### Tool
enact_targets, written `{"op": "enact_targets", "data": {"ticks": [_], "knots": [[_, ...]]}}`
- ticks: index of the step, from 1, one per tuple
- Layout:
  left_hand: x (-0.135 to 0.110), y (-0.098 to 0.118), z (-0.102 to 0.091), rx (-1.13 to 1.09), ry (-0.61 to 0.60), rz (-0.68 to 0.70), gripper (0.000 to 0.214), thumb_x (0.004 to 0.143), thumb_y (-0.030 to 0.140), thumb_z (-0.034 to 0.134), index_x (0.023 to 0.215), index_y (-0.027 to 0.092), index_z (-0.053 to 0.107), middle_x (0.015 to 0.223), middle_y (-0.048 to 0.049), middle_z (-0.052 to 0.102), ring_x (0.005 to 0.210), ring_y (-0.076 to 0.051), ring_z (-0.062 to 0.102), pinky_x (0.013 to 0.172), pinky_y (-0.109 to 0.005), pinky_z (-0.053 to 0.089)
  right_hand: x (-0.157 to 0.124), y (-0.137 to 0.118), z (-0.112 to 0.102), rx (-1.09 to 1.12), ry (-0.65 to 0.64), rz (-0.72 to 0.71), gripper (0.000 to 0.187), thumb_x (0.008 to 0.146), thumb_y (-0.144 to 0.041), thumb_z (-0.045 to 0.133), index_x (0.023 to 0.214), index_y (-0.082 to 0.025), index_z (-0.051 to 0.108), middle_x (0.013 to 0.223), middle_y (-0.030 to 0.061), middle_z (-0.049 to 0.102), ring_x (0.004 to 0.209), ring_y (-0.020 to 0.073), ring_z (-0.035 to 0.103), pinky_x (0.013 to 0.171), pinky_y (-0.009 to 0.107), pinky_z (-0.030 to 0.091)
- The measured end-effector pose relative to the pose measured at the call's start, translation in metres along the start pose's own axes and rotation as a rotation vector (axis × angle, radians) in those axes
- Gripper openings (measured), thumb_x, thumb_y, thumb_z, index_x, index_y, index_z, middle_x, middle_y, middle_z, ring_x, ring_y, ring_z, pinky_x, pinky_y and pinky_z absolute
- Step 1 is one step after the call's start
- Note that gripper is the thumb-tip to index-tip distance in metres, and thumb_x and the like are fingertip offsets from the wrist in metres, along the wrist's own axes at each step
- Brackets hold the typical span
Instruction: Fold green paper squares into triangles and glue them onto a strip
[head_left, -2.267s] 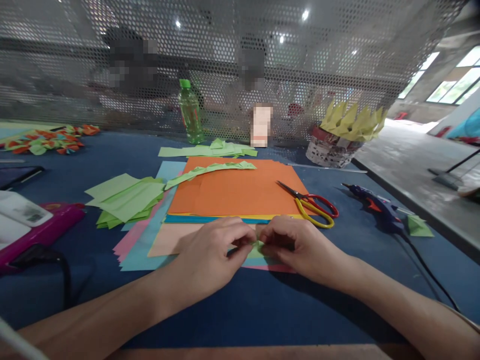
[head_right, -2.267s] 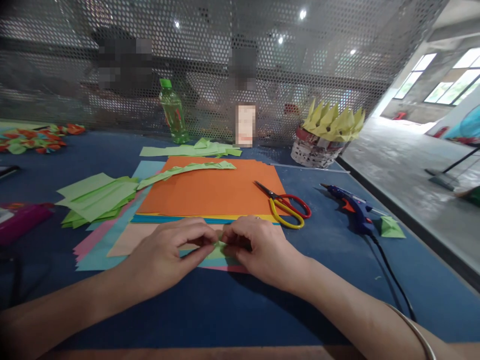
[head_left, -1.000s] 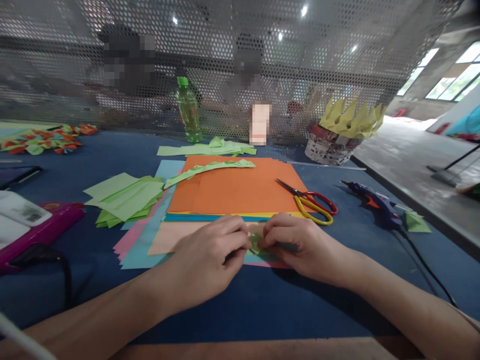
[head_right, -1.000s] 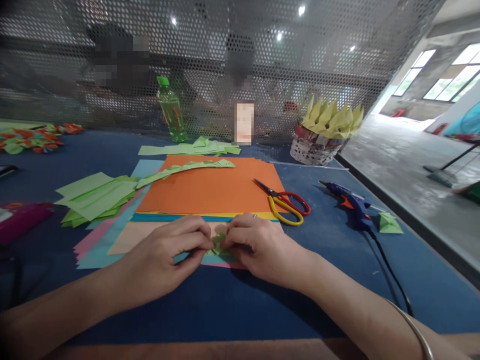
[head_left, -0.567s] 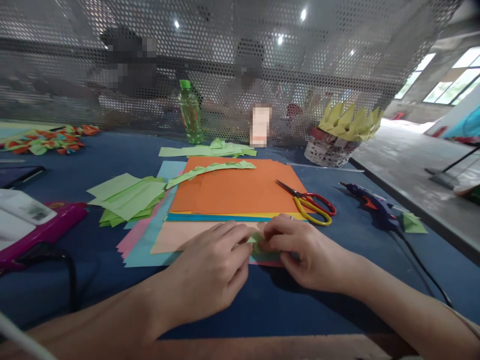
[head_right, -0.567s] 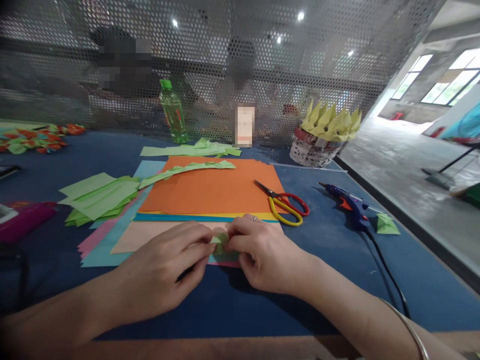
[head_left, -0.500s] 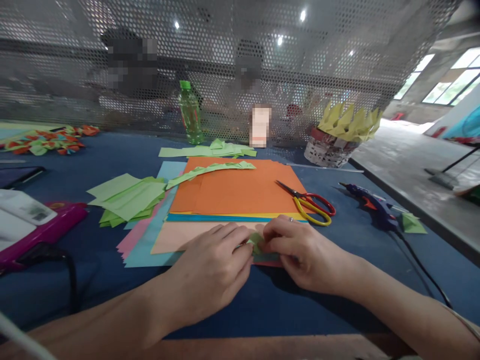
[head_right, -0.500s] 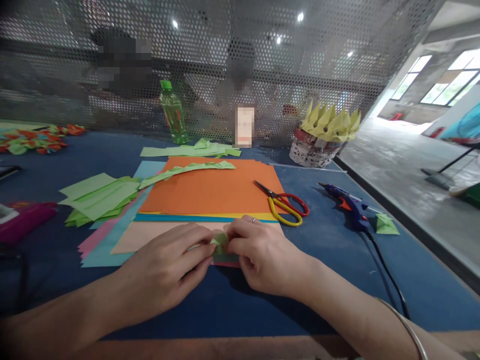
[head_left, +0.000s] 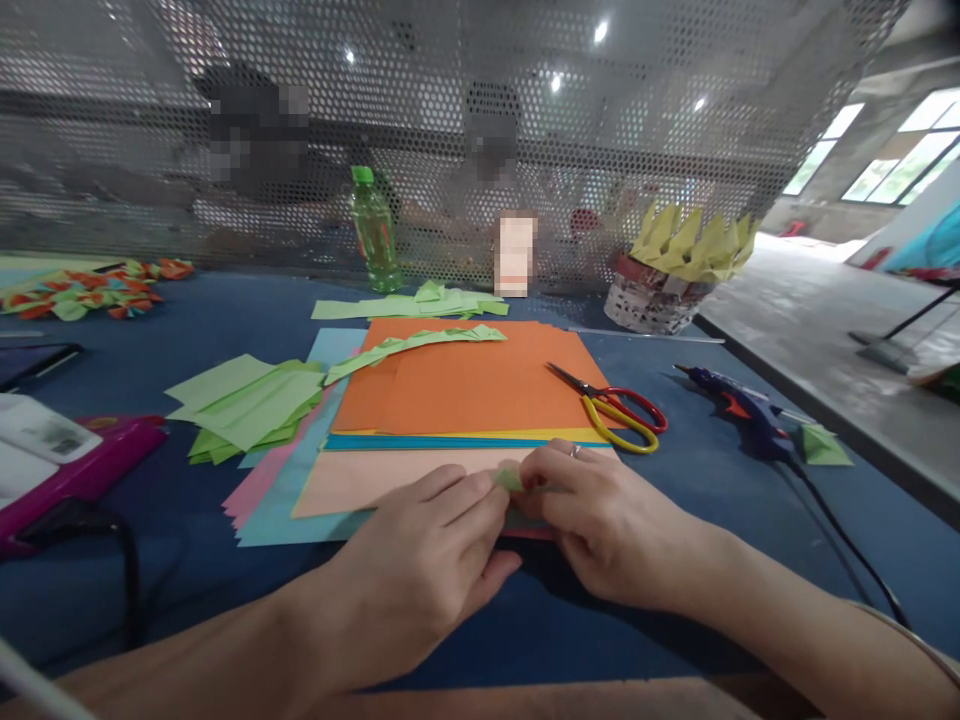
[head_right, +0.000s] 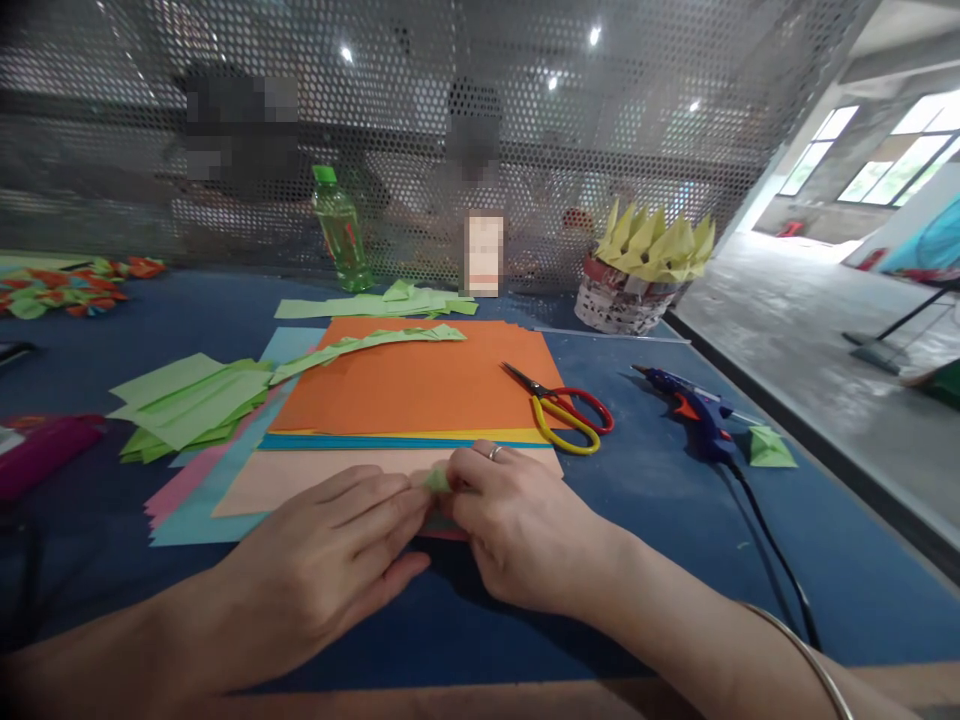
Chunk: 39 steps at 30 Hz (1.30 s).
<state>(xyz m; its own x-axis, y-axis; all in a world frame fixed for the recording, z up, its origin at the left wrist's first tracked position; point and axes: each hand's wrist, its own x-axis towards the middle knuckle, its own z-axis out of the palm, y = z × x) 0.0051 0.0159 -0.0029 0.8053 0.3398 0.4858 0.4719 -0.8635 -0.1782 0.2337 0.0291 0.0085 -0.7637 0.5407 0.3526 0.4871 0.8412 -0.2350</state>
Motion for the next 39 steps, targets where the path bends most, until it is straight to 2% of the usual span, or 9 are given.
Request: {"op": "enact_targets", "data": {"ticks": [3, 6, 12, 17, 23, 33, 39], "knots": [[-0.0015, 0.0018, 0.0011, 0.006, 0.033, -0.001, 0.027, 0.102, 0.02, 0.051, 0.103, 0.003, 0.072, 0.099, -0.0135, 0.073, 0.093, -0.027, 0.064, 0.084, -0.043, 0.055, 0.0003, -0.001, -0.0005, 0.002, -0.008, 0.019, 0.027, 0.084, -0.002, 0.046, 0.086, -0.013, 0.071, 0.094, 0.0096, 0.064, 0.083, 0.0203, 0.061, 0.071, 0.034, 0.05], [-0.0006, 0.003, 0.0005, -0.026, 0.016, -0.021, 0.027, 0.101, 0.024, 0.054, 0.102, 0.004, 0.072, 0.092, -0.0126, 0.072, 0.087, -0.027, 0.064, 0.078, -0.044, 0.055, 0.0003, -0.0022, 0.0, -0.018, -0.008, 0.023, 0.028, 0.089, -0.004, 0.044, 0.088, -0.011, 0.071, 0.094, 0.011, 0.065, 0.084, 0.0207, 0.061, 0.071, 0.034, 0.051], [0.0025, 0.0033, -0.0031, -0.097, 0.018, -0.064, 0.03, 0.102, 0.028, 0.052, 0.099, 0.005, 0.071, 0.084, -0.0104, 0.067, 0.078, -0.026, 0.061, 0.069, -0.044, 0.052, -0.0001, -0.0035, 0.0024, -0.107, 0.018, 0.016, 0.032, 0.091, -0.005, 0.042, 0.082, -0.008, 0.072, 0.086, 0.0138, 0.065, 0.081, 0.0224, 0.061, 0.068, 0.034, 0.052], [0.0024, 0.0031, -0.0045, -0.101, 0.008, -0.079, 0.031, 0.102, 0.031, 0.052, 0.101, 0.007, 0.07, 0.088, -0.0106, 0.068, 0.078, -0.026, 0.06, 0.071, -0.043, 0.05, 0.0009, -0.0049, 0.0034, -0.072, 0.01, 0.061, 0.03, 0.089, -0.005, 0.043, 0.08, -0.01, 0.07, 0.088, 0.0131, 0.064, 0.081, 0.0217, 0.061, 0.068, 0.033, 0.051], [0.0003, 0.0018, -0.0047, -0.178, -0.033, -0.121, 0.026, 0.1, 0.034, 0.055, 0.099, 0.013, 0.07, 0.092, -0.0101, 0.068, 0.083, -0.027, 0.059, 0.073, -0.044, 0.048, 0.0006, -0.003, 0.0028, -0.011, 0.007, 0.096, 0.03, 0.089, -0.006, 0.043, 0.089, -0.013, 0.072, 0.091, 0.0108, 0.065, 0.085, 0.0209, 0.061, 0.073, 0.034, 0.051], [0.0036, 0.003, -0.0075, -0.234, -0.034, -0.21, 0.025, 0.098, 0.038, 0.059, 0.099, 0.016, 0.072, 0.098, -0.0087, 0.07, 0.087, -0.029, 0.06, 0.083, -0.048, 0.045, -0.0004, -0.0049, 0.0036, -0.06, 0.011, 0.09, 0.028, 0.09, -0.006, 0.044, 0.08, -0.013, 0.069, 0.088, 0.0113, 0.065, 0.083, 0.0206, 0.061, 0.07, 0.032, 0.05], [0.0001, -0.0017, -0.0086, -0.346, -0.007, -0.263, 0.022, 0.103, 0.031, 0.054, 0.096, 0.02, 0.071, 0.087, -0.0014, 0.071, 0.082, -0.021, 0.063, 0.091, -0.045, 0.039, 0.0005, -0.0011, 0.0034, 0.056, 0.039, 0.123, 0.022, 0.086, -0.004, 0.047, 0.085, -0.015, 0.067, 0.094, 0.0088, 0.066, 0.086, 0.0198, 0.062, 0.075, 0.032, 0.05]]}}
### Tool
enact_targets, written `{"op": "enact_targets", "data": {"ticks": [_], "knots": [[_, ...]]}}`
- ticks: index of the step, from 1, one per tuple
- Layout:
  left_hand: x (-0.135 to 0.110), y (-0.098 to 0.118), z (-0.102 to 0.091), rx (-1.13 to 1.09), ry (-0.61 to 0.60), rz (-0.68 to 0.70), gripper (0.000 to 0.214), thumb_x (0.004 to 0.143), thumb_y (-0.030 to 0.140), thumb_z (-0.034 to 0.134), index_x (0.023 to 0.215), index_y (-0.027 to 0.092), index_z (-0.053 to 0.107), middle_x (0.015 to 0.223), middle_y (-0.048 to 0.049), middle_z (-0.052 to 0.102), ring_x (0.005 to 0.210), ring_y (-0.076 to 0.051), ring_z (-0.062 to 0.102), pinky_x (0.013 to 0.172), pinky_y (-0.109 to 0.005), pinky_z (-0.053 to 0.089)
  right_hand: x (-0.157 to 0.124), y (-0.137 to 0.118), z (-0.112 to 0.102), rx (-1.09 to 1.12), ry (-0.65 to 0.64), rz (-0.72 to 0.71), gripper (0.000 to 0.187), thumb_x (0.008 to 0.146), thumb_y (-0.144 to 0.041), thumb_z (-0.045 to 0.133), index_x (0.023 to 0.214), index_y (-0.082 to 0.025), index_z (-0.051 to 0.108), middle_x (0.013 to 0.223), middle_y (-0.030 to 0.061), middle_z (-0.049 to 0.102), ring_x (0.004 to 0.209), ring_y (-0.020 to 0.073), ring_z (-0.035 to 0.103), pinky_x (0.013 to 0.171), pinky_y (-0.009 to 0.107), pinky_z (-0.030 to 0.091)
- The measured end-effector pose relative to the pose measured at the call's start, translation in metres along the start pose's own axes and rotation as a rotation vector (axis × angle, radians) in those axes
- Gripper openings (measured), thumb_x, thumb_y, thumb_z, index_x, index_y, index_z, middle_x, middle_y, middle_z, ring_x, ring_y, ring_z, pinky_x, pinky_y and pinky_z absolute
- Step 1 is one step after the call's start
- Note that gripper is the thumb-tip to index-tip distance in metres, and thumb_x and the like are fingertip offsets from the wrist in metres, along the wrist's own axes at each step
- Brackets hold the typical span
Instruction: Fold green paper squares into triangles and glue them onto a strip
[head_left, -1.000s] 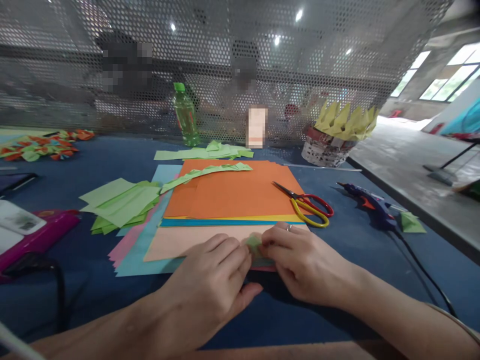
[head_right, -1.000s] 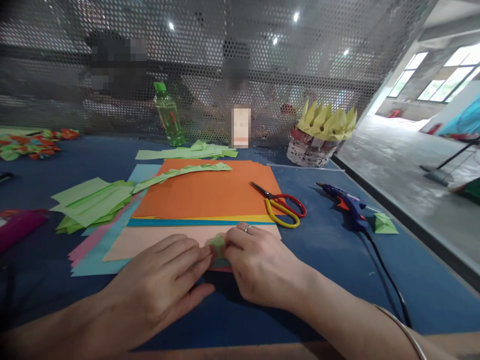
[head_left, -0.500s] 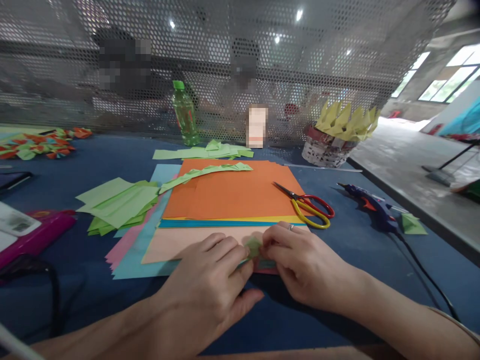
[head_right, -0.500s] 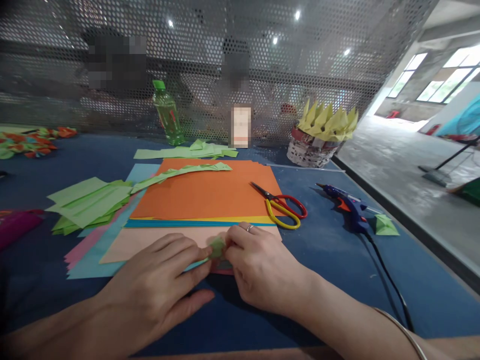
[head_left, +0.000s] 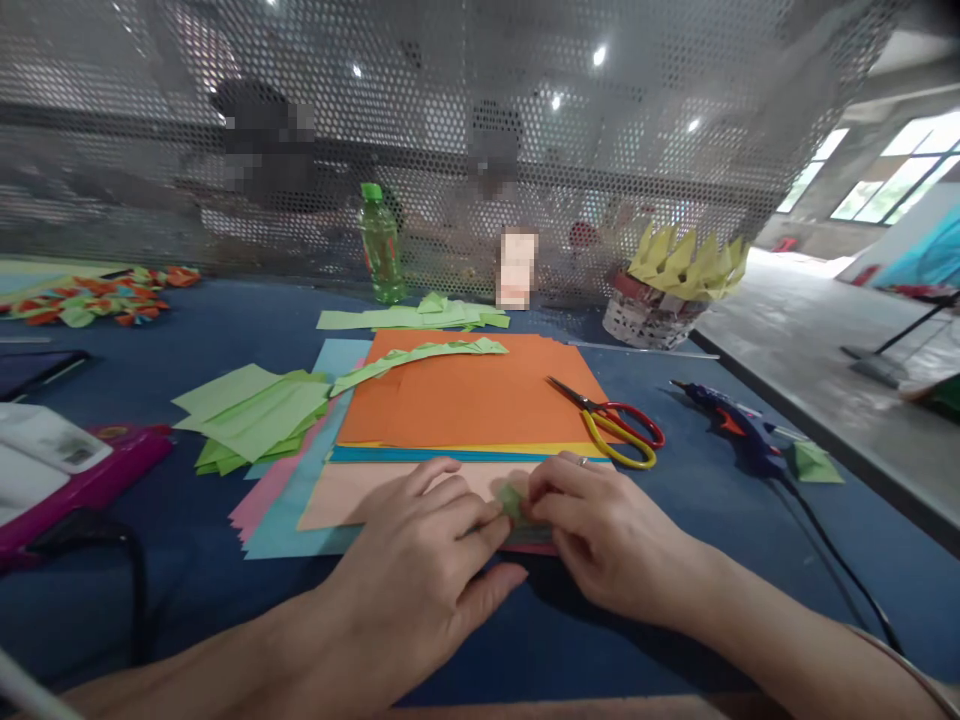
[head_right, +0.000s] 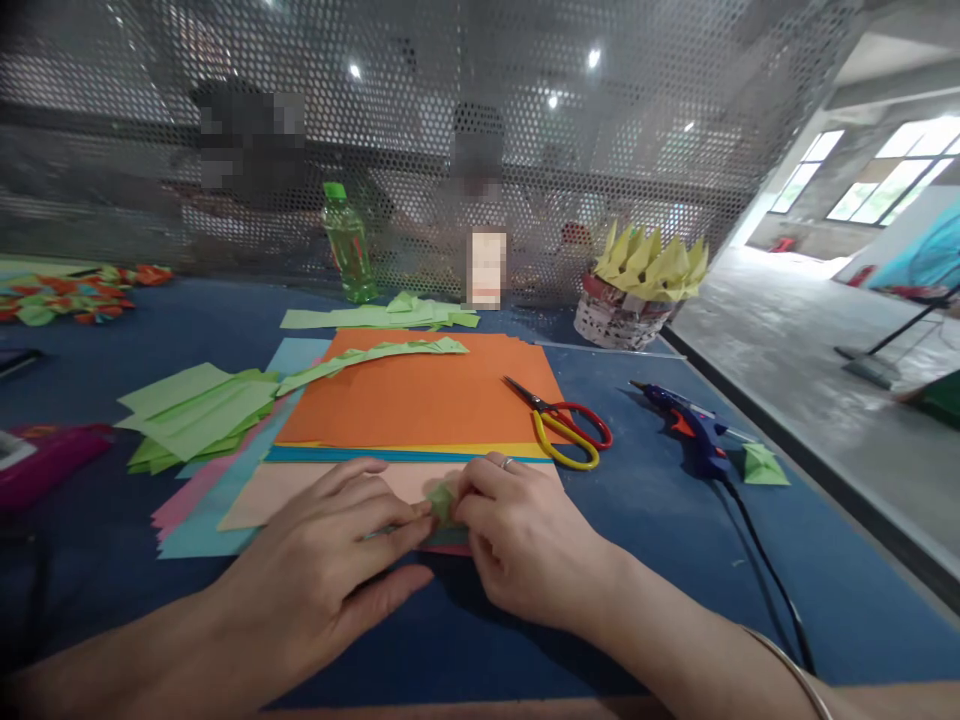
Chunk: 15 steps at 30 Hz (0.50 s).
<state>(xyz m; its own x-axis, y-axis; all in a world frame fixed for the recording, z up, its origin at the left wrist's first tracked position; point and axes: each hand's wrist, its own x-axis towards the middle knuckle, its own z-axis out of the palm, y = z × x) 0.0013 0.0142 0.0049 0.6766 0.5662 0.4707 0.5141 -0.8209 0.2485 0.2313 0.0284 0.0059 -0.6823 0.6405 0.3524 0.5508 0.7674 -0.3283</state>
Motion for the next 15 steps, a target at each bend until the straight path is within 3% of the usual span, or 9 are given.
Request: {"op": "enact_targets", "data": {"ticks": [6, 10, 15], "knots": [[0.003, -0.009, -0.003, -0.126, 0.062, -0.075, 0.02, 0.103, 0.019, 0.051, 0.103, 0.021, 0.071, 0.087, 0.0, 0.073, 0.083, -0.017, 0.061, 0.081, -0.038, 0.038, 0.01, 0.001, 0.005, 0.057, 0.057, 0.235, 0.019, 0.098, -0.016, 0.048, 0.108, -0.017, 0.064, 0.102, 0.0082, 0.065, 0.091, 0.0196, 0.062, 0.08, 0.033, 0.05], [0.01, -0.011, -0.007, -0.122, 0.145, -0.086, 0.018, 0.103, 0.018, 0.052, 0.104, 0.02, 0.069, 0.094, -0.0008, 0.074, 0.085, -0.018, 0.06, 0.082, -0.038, 0.038, 0.014, -0.002, 0.009, -0.032, -0.021, 0.27, 0.019, 0.098, -0.028, 0.056, 0.114, -0.02, 0.065, 0.106, 0.009, 0.064, 0.094, 0.0215, 0.062, 0.08, 0.033, 0.049], [0.013, -0.017, -0.01, -0.069, 0.123, -0.175, 0.024, 0.102, 0.02, 0.05, 0.086, 0.018, 0.068, 0.078, -0.0007, 0.067, 0.077, -0.018, 0.055, 0.076, -0.036, 0.037, 0.015, -0.004, 0.009, -0.038, -0.057, 0.298, 0.02, 0.096, -0.03, 0.062, 0.113, -0.021, 0.066, 0.106, 0.0077, 0.064, 0.094, 0.0207, 0.063, 0.078, 0.031, 0.049]]}}
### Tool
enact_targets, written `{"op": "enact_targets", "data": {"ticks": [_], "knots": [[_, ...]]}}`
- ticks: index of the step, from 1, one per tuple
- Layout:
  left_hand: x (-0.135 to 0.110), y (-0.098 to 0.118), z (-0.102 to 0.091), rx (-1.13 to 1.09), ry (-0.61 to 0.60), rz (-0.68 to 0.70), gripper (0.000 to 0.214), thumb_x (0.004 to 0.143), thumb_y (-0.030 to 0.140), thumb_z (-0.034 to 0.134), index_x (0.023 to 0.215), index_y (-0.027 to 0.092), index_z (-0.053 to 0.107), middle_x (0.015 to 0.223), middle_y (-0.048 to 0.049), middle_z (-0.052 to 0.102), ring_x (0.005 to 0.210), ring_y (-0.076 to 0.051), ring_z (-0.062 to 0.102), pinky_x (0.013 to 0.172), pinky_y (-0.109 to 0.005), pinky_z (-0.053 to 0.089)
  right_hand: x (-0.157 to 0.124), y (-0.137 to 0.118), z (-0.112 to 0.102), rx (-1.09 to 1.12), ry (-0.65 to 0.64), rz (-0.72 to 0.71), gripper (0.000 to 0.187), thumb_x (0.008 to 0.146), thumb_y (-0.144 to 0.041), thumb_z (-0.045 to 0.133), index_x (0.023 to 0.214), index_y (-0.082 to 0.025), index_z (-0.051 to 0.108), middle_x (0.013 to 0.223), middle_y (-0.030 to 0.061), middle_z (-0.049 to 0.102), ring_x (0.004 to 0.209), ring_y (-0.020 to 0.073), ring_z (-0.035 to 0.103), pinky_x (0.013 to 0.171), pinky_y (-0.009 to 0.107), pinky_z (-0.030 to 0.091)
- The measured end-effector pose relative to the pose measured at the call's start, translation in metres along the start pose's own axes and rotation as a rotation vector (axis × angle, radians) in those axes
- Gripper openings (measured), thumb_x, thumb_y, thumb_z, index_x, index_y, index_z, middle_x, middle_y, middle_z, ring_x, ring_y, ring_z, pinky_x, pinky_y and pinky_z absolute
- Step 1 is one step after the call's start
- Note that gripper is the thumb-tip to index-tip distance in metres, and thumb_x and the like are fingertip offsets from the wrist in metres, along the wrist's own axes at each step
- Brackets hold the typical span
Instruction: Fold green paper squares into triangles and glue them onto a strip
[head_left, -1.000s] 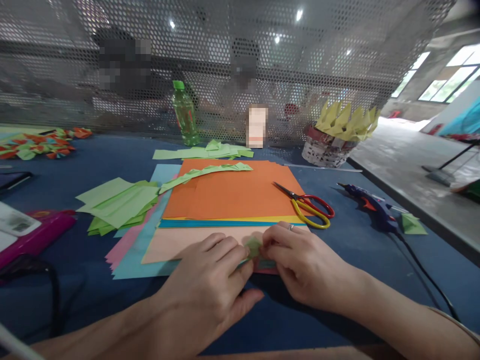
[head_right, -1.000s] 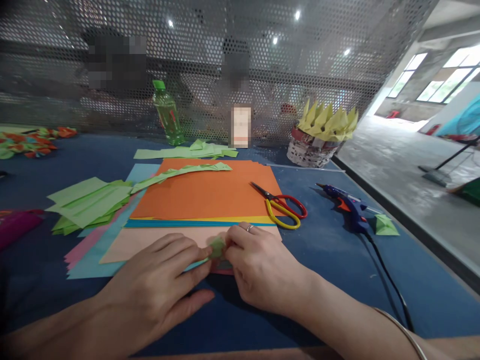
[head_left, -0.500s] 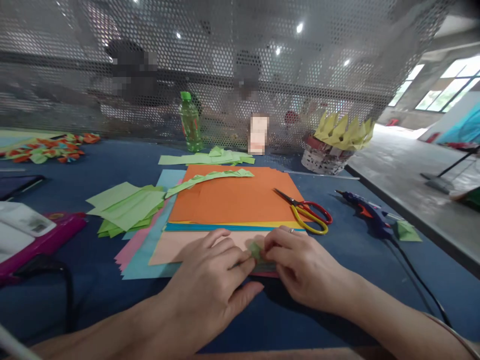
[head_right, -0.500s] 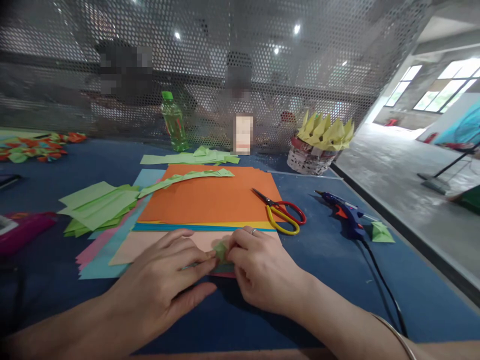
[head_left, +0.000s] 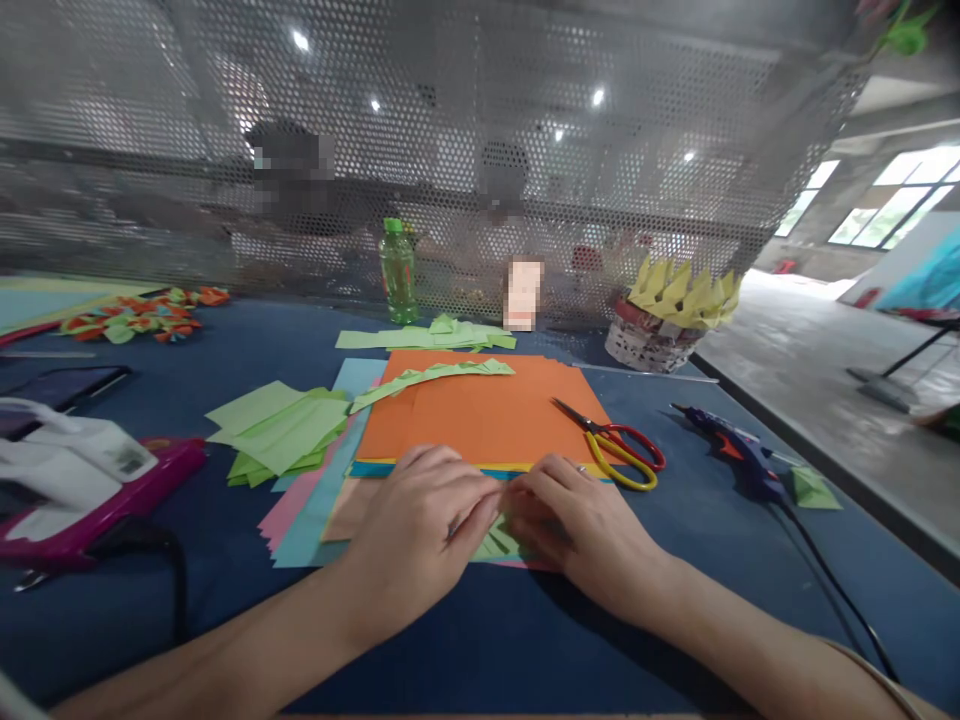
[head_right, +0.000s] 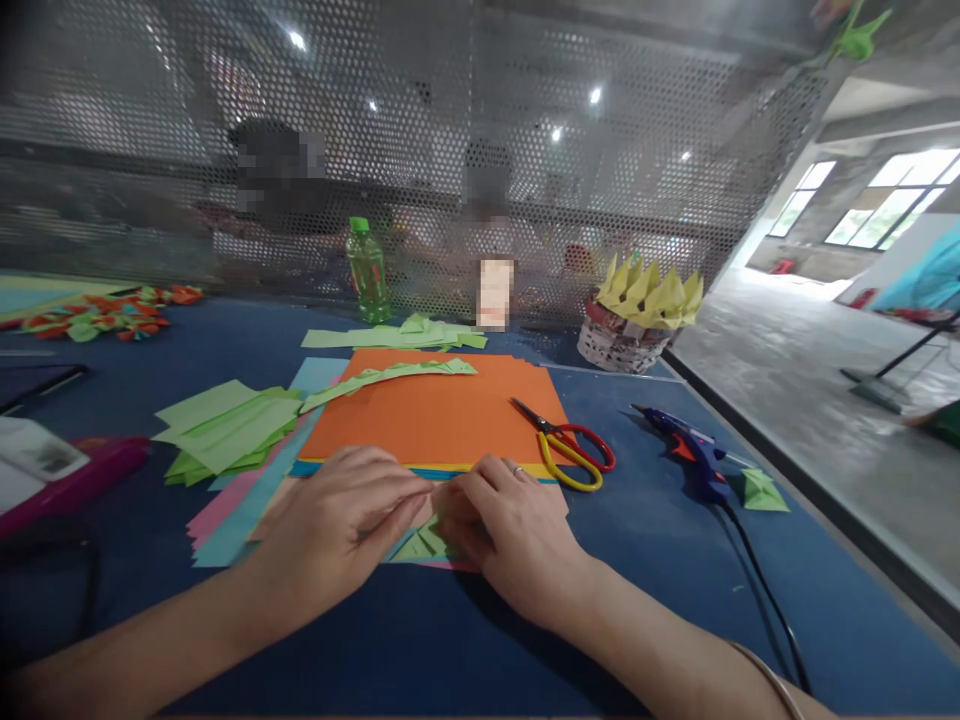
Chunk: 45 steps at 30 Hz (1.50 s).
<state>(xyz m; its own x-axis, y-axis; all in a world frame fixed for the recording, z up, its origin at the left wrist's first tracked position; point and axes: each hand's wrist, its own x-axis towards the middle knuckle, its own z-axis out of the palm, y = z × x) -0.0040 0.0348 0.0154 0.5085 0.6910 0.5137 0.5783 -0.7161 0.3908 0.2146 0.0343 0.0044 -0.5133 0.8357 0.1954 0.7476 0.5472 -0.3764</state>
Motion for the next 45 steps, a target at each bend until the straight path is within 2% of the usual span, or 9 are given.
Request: {"op": "enact_targets", "data": {"ticks": [7, 10, 15, 19, 21, 25, 33, 39, 45], "knots": [[-0.005, -0.002, 0.003, -0.03, -0.092, -0.144, 0.016, 0.1, 0.026, 0.055, 0.094, 0.019, 0.068, 0.085, -0.0031, 0.063, 0.085, -0.021, 0.057, 0.076, -0.035, 0.041, 0.0, -0.005, -0.003, 0.003, -0.021, -0.049, 0.026, 0.09, -0.037, 0.072, 0.109, -0.02, 0.066, 0.104, 0.0064, 0.065, 0.094, 0.0241, 0.063, 0.077, 0.035, 0.047], [-0.005, -0.002, 0.002, -0.008, -0.118, -0.167, 0.018, 0.1, 0.027, 0.054, 0.09, 0.019, 0.067, 0.085, -0.0034, 0.064, 0.086, -0.022, 0.058, 0.076, -0.035, 0.042, -0.001, -0.008, -0.002, 0.048, -0.036, -0.088, 0.028, 0.085, -0.025, 0.078, 0.109, -0.021, 0.066, 0.108, 0.0053, 0.065, 0.098, 0.0232, 0.062, 0.084, 0.036, 0.048], [-0.004, 0.002, -0.003, -0.023, -0.178, -0.195, 0.019, 0.098, 0.033, 0.059, 0.086, 0.021, 0.066, 0.084, -0.0019, 0.066, 0.085, -0.022, 0.061, 0.074, -0.033, 0.043, -0.001, -0.011, 0.002, 0.154, -0.042, -0.1, 0.028, 0.08, -0.003, 0.07, 0.102, -0.021, 0.064, 0.104, 0.0042, 0.065, 0.095, 0.0204, 0.061, 0.084, 0.034, 0.049], [-0.003, 0.005, -0.008, -0.13, -0.273, -0.319, 0.006, 0.09, 0.027, 0.07, 0.095, 0.025, 0.07, 0.093, 0.0005, 0.07, 0.093, -0.021, 0.066, 0.078, -0.029, 0.047, -0.002, -0.012, 0.004, 0.253, 0.0, -0.077, 0.026, 0.078, -0.003, 0.07, 0.094, -0.021, 0.06, 0.101, 0.0025, 0.067, 0.093, 0.0197, 0.062, 0.083, 0.033, 0.049], [-0.003, 0.005, -0.01, -0.163, -0.315, -0.35, 0.015, 0.085, 0.023, 0.074, 0.098, 0.027, 0.07, 0.095, 0.0022, 0.071, 0.093, -0.02, 0.067, 0.075, -0.026, 0.047, -0.003, -0.013, 0.004, 0.293, 0.004, -0.054, 0.024, 0.08, -0.006, 0.072, 0.092, -0.021, 0.059, 0.097, 0.001, 0.068, 0.09, 0.0188, 0.062, 0.081, 0.031, 0.048], [-0.006, 0.004, -0.011, -0.202, -0.377, -0.342, 0.009, 0.079, 0.022, 0.076, 0.084, 0.025, 0.069, 0.083, 0.0043, 0.07, 0.08, -0.018, 0.065, 0.068, -0.025, 0.043, -0.004, -0.016, 0.004, 0.362, -0.011, 0.009, 0.022, 0.08, -0.006, 0.071, 0.09, -0.021, 0.058, 0.088, -0.0017, 0.068, 0.081, 0.0161, 0.062, 0.074, 0.027, 0.046], [0.0, 0.003, -0.009, -0.32, -0.346, -0.454, 0.003, 0.077, 0.018, 0.063, 0.079, 0.021, 0.064, 0.079, 0.0016, 0.067, 0.074, -0.017, 0.063, 0.066, -0.025, 0.044, 0.0, -0.018, -0.005, 0.476, -0.001, 0.016, 0.024, 0.085, -0.015, 0.068, 0.107, -0.022, 0.064, 0.084, -0.0027, 0.068, 0.074, 0.0129, 0.061, 0.071, 0.022, 0.047], [0.003, -0.003, 0.001, -0.495, -0.305, -0.516, 0.013, 0.079, 0.03, 0.063, 0.083, 0.018, 0.062, 0.073, 0.0008, 0.061, 0.069, -0.015, 0.058, 0.064, -0.024, 0.048, 0.004, -0.017, -0.008, 0.482, -0.04, 0.113, 0.006, 0.085, -0.024, 0.068, 0.086, -0.019, 0.07, 0.069, -0.0043, 0.064, 0.061, 0.0098, 0.052, 0.059, 0.019, 0.039], [0.024, -0.008, -0.007, -0.429, -0.232, -0.461, 0.028, 0.088, 0.041, 0.061, 0.103, 0.018, 0.064, 0.094, -0.005, 0.07, 0.081, -0.018, 0.064, 0.072, -0.027, 0.053, 0.009, -0.001, -0.003, 0.437, -0.018, 0.236, 0.012, 0.084, -0.028, 0.066, 0.079, -0.017, 0.068, 0.065, -0.0031, 0.058, 0.061, 0.0107, 0.047, 0.058, 0.021, 0.035]]}}
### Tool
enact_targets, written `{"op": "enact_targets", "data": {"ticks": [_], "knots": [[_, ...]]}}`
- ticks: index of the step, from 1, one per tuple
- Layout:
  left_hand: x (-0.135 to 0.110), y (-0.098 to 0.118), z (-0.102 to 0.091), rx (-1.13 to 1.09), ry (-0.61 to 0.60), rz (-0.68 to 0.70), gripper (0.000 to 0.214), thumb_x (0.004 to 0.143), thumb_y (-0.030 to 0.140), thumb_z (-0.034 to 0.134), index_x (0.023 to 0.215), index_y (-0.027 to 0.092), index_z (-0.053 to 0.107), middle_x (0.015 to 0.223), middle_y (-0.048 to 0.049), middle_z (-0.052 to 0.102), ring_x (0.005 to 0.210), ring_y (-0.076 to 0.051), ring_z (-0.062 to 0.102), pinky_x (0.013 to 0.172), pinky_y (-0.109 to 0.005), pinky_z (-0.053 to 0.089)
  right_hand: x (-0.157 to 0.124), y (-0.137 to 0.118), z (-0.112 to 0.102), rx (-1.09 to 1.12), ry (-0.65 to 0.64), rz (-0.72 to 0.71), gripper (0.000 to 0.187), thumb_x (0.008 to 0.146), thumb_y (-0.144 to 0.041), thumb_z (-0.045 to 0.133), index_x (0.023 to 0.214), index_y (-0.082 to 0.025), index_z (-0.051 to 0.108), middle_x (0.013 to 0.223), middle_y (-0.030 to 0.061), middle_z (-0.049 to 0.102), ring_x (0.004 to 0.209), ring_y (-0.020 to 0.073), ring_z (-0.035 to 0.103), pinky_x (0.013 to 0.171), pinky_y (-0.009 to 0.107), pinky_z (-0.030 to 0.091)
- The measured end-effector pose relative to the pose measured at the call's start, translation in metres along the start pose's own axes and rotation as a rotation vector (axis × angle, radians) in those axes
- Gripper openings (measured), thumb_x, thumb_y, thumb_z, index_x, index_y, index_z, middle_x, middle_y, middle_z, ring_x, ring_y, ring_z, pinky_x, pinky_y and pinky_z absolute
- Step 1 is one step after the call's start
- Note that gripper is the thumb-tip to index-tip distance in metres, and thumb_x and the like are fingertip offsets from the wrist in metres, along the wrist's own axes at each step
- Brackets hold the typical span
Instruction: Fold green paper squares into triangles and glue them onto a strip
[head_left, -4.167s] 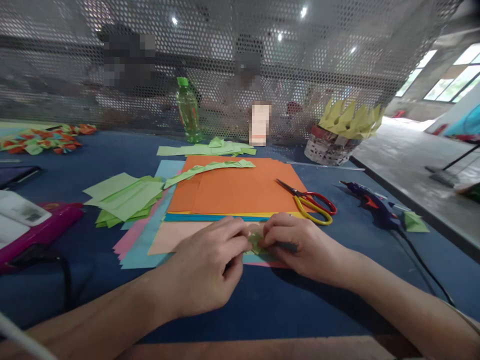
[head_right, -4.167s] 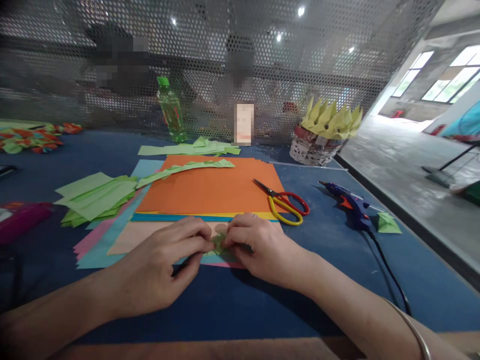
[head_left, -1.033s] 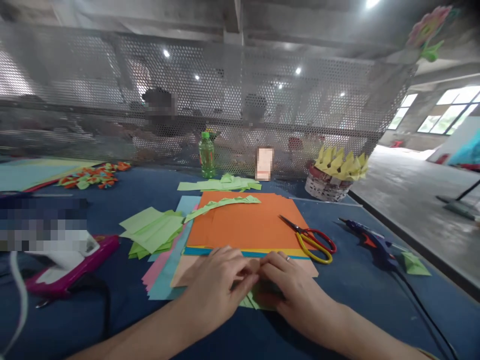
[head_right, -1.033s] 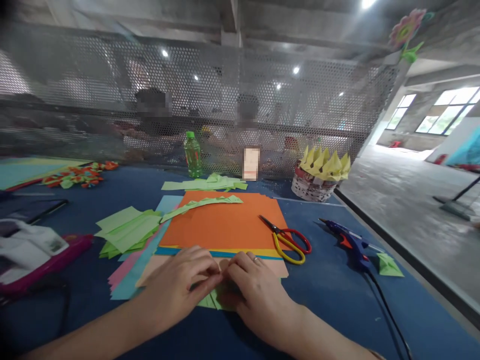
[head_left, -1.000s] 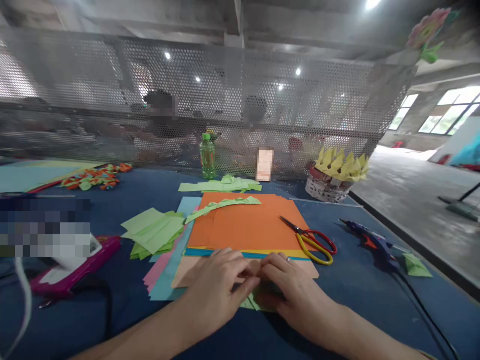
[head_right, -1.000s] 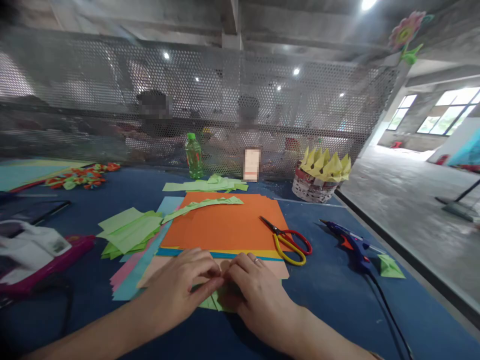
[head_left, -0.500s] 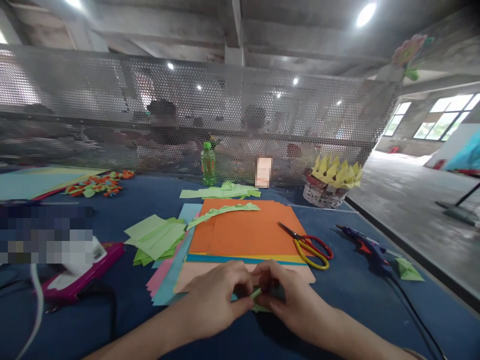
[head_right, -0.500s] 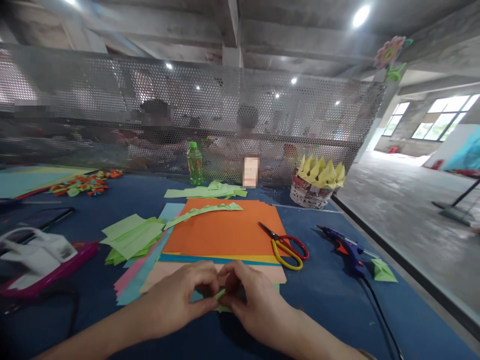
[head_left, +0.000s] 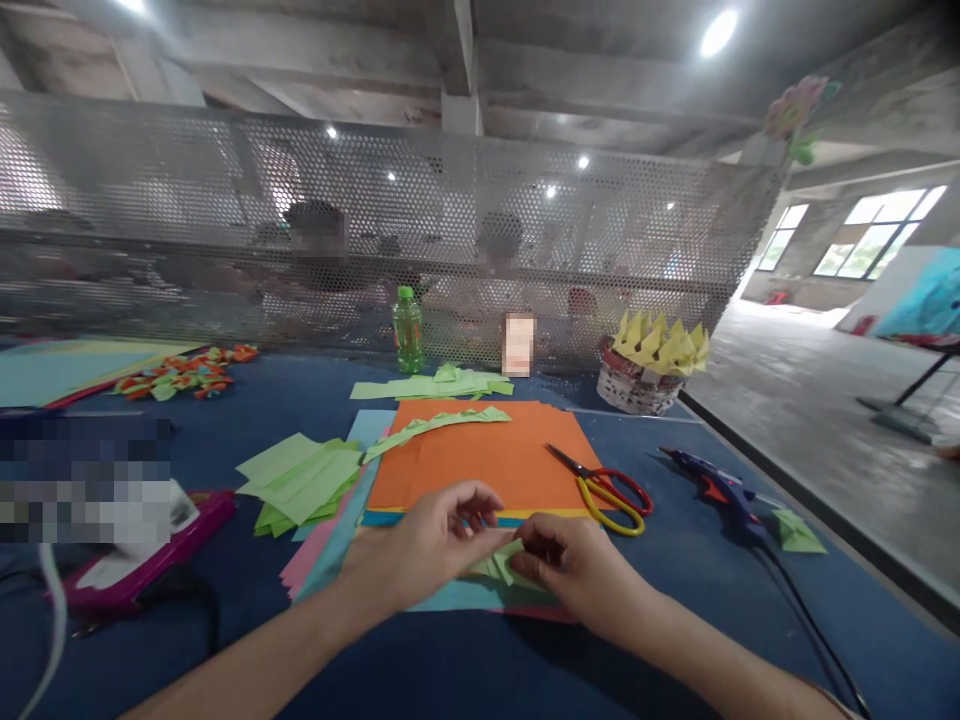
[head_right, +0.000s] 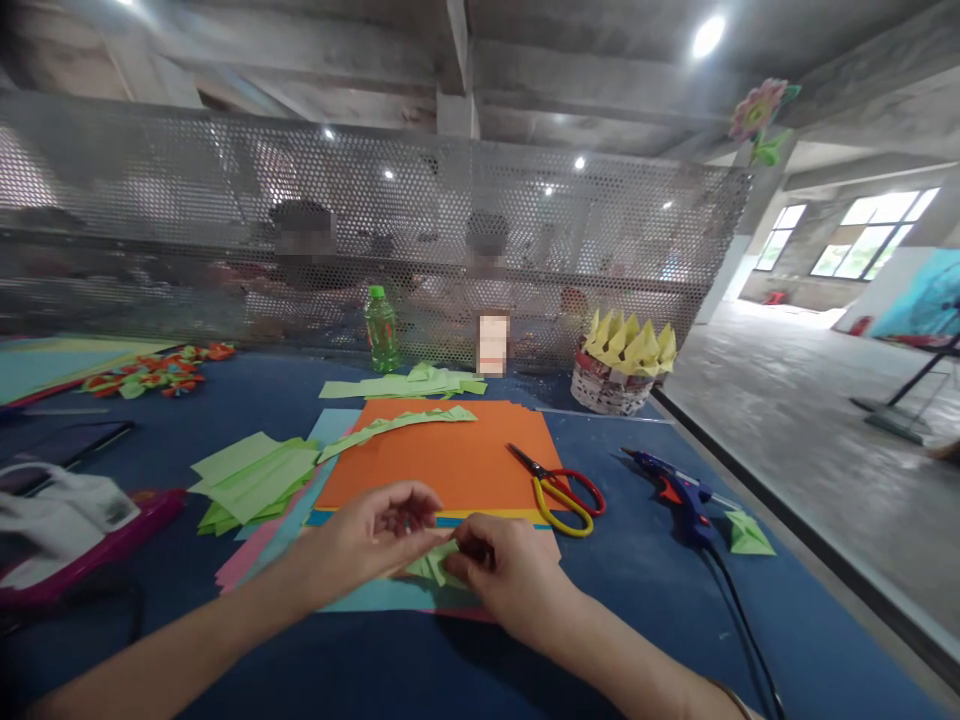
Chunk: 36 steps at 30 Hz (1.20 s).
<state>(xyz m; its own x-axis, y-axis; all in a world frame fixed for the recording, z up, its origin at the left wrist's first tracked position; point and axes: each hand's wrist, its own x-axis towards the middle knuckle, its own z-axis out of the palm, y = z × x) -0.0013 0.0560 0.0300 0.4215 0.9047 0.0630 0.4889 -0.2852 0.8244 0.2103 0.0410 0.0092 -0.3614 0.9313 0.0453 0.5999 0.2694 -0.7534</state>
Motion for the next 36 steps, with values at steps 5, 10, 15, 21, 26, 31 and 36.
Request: {"op": "enact_targets", "data": {"ticks": [5, 10, 15, 21, 26, 31, 36], "knots": [[0.067, 0.006, -0.048, 0.261, 0.094, 0.025, 0.017, 0.094, 0.03, 0.065, 0.105, 0.018, 0.068, 0.117, -0.0076, 0.068, 0.109, -0.024, 0.062, 0.097, -0.041, 0.05, 0.0, 0.006, -0.004, 0.001, -0.011, 0.002, 0.02, 0.084, -0.026, 0.065, 0.102, -0.022, 0.07, 0.073, -0.003, 0.065, 0.064, 0.0121, 0.054, 0.061, 0.023, 0.036], [0.151, -0.021, -0.08, 0.452, 0.072, -0.073, 0.03, 0.099, 0.035, 0.062, 0.124, 0.017, 0.062, 0.128, -0.0097, 0.061, 0.108, -0.025, 0.064, 0.091, -0.045, 0.056, -0.005, 0.011, -0.003, 0.024, -0.027, -0.072, 0.023, 0.086, -0.024, 0.063, 0.109, -0.023, 0.067, 0.078, -0.0022, 0.067, 0.071, 0.0134, 0.059, 0.067, 0.023, 0.041], [0.192, -0.049, -0.083, 0.53, -0.064, -0.122, 0.032, 0.099, 0.036, 0.063, 0.125, 0.016, 0.061, 0.126, -0.0091, 0.062, 0.106, -0.026, 0.065, 0.089, -0.044, 0.057, -0.004, 0.013, -0.009, 0.047, -0.023, -0.078, 0.026, 0.085, -0.02, 0.062, 0.11, -0.022, 0.066, 0.077, -0.0026, 0.065, 0.066, 0.0121, 0.056, 0.062, 0.022, 0.038], [0.211, -0.061, -0.079, 0.579, -0.189, -0.162, 0.034, 0.098, 0.035, 0.064, 0.126, 0.016, 0.06, 0.127, -0.0099, 0.062, 0.107, -0.025, 0.065, 0.088, -0.045, 0.057, -0.001, 0.01, -0.018, 0.116, 0.005, -0.063, 0.027, 0.086, -0.017, 0.061, 0.112, -0.021, 0.065, 0.078, -0.002, 0.065, 0.067, 0.0122, 0.056, 0.062, 0.023, 0.038], [0.209, -0.059, -0.076, 0.58, -0.235, -0.169, 0.032, 0.098, 0.035, 0.064, 0.124, 0.017, 0.062, 0.127, -0.0089, 0.062, 0.107, -0.026, 0.064, 0.089, -0.043, 0.057, 0.005, 0.018, -0.022, 0.137, 0.057, -0.044, 0.031, 0.087, -0.021, 0.06, 0.118, -0.021, 0.063, 0.083, -0.0011, 0.064, 0.072, 0.0138, 0.057, 0.066, 0.025, 0.041], [0.194, -0.049, -0.07, 0.552, -0.237, -0.173, 0.032, 0.098, 0.035, 0.064, 0.124, 0.017, 0.062, 0.127, -0.009, 0.062, 0.106, -0.026, 0.065, 0.088, -0.044, 0.057, 0.008, 0.021, -0.026, 0.113, 0.082, -0.04, 0.032, 0.087, -0.023, 0.059, 0.119, -0.02, 0.062, 0.085, -0.0001, 0.064, 0.074, 0.0152, 0.058, 0.069, 0.028, 0.043], [0.17, -0.034, -0.062, 0.525, -0.212, -0.161, 0.032, 0.098, 0.035, 0.063, 0.124, 0.017, 0.062, 0.127, -0.0092, 0.062, 0.107, -0.026, 0.064, 0.089, -0.044, 0.057, 0.007, 0.021, -0.027, 0.105, 0.075, -0.042, 0.033, 0.086, -0.023, 0.057, 0.119, -0.018, 0.061, 0.086, 0.0009, 0.063, 0.077, 0.0158, 0.059, 0.072, 0.029, 0.045]]}}
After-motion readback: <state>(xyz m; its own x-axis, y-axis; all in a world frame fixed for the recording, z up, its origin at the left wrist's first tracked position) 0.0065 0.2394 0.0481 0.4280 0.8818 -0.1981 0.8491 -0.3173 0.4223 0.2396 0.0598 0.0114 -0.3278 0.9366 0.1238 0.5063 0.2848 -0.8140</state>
